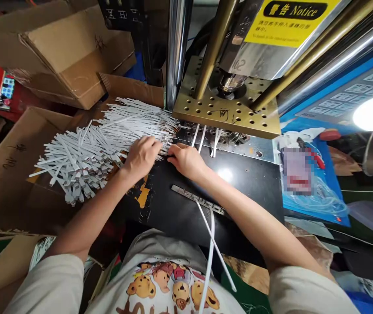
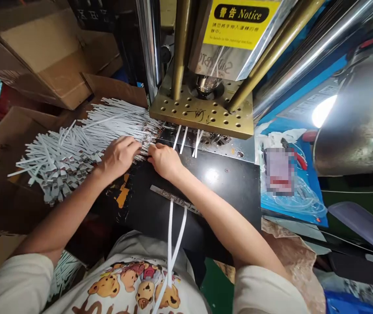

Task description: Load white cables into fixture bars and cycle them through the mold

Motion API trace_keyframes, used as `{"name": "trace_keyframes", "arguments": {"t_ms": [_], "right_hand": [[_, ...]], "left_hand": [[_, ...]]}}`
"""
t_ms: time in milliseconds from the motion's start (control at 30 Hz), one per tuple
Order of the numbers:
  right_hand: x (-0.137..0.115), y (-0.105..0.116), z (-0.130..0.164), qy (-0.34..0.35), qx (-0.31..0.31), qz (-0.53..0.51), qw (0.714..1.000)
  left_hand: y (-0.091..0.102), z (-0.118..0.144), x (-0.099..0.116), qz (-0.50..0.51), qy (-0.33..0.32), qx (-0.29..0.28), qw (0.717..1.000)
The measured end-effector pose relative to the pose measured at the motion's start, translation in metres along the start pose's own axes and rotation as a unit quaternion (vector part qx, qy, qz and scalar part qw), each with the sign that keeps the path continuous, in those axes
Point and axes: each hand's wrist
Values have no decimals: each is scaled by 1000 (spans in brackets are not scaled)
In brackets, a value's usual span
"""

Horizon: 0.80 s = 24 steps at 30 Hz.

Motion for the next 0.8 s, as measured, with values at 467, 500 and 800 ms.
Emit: {"name": "trace_keyframes", "arguments": {"t_ms": [467,500,800], "right_hand": [[34,-14,154,-215,111,117,963],[35,-20,170,-211,165,80,960],[-2,-60,205,-90,277,-142,946]], "left_hand": [[7,-28,-5,209,-106,146,961],[13,-32,3,250,-125,169,945],[80,-28,57,557,-12,296,776]]}}
Point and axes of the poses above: each hand's wrist, its own z-axis away from the middle knuckle, its own y-axis out of the back of the hand, x = y × z, and after that the axes turned 4 degrees about -x, right-handed
